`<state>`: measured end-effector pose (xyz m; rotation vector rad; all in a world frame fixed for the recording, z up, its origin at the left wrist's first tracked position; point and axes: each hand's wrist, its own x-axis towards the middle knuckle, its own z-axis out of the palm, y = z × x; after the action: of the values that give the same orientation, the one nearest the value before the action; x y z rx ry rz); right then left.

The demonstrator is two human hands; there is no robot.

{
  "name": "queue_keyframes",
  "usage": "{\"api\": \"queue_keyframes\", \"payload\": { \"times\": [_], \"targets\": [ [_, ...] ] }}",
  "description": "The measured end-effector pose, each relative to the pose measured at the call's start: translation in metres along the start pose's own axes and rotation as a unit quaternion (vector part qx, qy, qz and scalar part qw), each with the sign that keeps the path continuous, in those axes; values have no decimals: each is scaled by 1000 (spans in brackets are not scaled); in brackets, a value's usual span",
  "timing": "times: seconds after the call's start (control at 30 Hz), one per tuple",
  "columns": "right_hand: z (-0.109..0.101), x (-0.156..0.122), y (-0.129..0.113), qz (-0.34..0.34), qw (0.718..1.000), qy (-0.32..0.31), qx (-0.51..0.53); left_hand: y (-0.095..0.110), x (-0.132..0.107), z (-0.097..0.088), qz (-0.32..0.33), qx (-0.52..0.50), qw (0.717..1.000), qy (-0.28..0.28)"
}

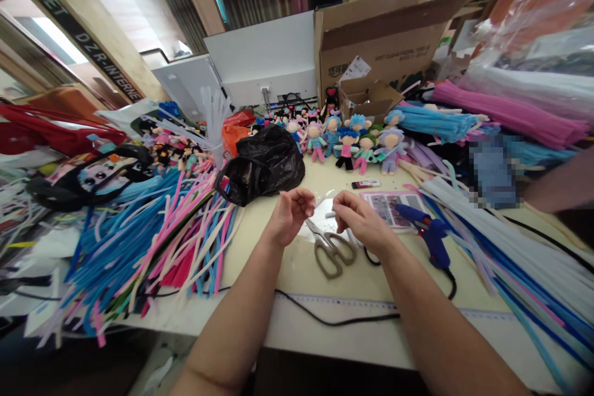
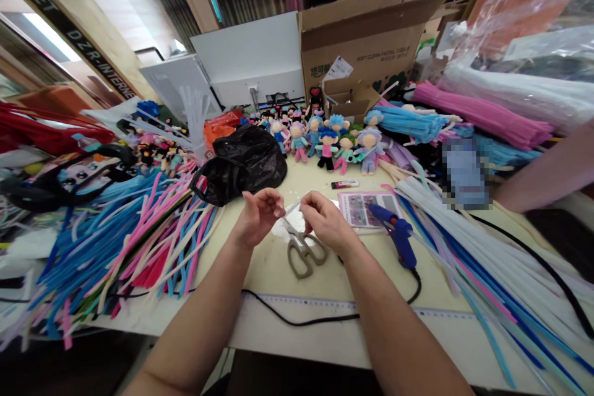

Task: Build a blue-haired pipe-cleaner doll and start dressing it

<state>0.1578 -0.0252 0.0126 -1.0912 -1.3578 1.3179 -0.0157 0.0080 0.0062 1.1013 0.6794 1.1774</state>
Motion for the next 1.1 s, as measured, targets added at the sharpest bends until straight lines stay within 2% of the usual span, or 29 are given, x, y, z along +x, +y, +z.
{"api": "queue_keyframes", "payload": {
  "times": [0.1,0.17,0.33,0.47,0.57,0.67,0.73,0.83,0.93,1.0,1.1],
  "targets": [
    [1,7,12,-28,995,32,-95,3,3,1,-91,-90,991,43],
    [2,11,20,-38,987,59,-147,6,4,0,-124,-118,984,53],
    [5,18,33,-59,963,121,-234,5,3,-2,-150,-150,976,48],
    [5,17,35,-79,938,113,-319,1,3,-2,-148,-147,977,35],
    [5,17,38,-63,932,81,-346,-2,2,-1,-131,-121,983,42],
    [4,18,43,-60,942,78,-322,-5,2,2,-75,-47,994,65],
    [5,20,46,-65,957,85,-269,-8,2,4,-32,9,996,78],
    [7,19,44,-51,985,92,-135,-12,2,6,1,74,995,72],
    [9,15,35,-55,993,90,-49,-13,1,6,23,142,988,56],
    [9,12,29,-77,990,93,-70,-12,-1,7,43,201,977,49],
    [7,8,23,-115,974,101,-165,-11,-5,9,69,282,956,41]
  ]
}}
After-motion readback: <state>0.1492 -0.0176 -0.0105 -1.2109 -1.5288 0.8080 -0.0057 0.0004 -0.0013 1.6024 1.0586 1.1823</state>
